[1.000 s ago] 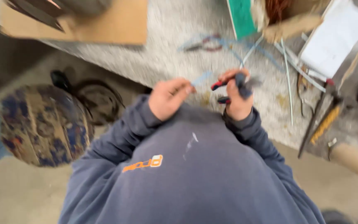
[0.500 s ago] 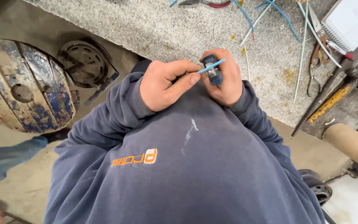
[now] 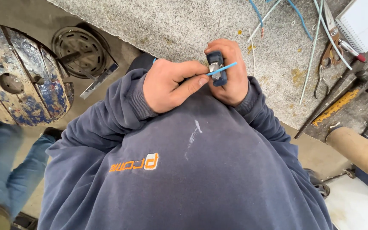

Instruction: The person strips the insulation from blue and copper wires using a wire stripper. They then twist the exposed ends of the wires together by hand and connect them to a copper coil assembly resting on a cardboard box.

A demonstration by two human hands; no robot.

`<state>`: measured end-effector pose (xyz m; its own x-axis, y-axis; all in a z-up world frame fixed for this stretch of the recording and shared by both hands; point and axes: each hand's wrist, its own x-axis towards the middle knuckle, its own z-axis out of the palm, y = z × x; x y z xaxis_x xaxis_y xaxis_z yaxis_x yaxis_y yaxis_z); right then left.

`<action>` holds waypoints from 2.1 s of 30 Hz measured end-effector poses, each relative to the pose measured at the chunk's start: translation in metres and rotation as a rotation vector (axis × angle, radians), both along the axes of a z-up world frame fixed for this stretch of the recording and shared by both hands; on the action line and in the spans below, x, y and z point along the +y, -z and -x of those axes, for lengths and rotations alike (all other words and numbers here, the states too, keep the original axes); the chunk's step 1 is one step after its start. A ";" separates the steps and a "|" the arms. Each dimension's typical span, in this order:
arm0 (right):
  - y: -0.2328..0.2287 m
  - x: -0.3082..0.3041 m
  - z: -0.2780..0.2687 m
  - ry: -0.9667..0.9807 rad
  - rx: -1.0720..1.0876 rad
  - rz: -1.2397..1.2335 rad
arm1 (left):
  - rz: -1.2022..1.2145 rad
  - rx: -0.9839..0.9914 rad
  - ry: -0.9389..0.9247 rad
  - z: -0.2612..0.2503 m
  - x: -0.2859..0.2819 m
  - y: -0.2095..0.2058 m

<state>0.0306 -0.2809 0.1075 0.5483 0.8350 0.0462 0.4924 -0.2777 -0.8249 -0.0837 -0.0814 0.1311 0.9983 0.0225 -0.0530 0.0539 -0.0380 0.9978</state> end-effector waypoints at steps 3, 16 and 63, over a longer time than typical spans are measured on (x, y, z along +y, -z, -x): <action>0.000 0.000 -0.001 0.001 0.003 -0.009 | 0.006 -0.026 0.011 0.000 0.001 0.000; -0.005 0.001 -0.003 -0.052 -0.037 0.003 | -0.040 -0.013 0.059 0.000 0.004 -0.001; 0.021 0.006 -0.006 -0.039 -0.333 -0.276 | 0.712 0.191 0.393 0.004 0.001 0.018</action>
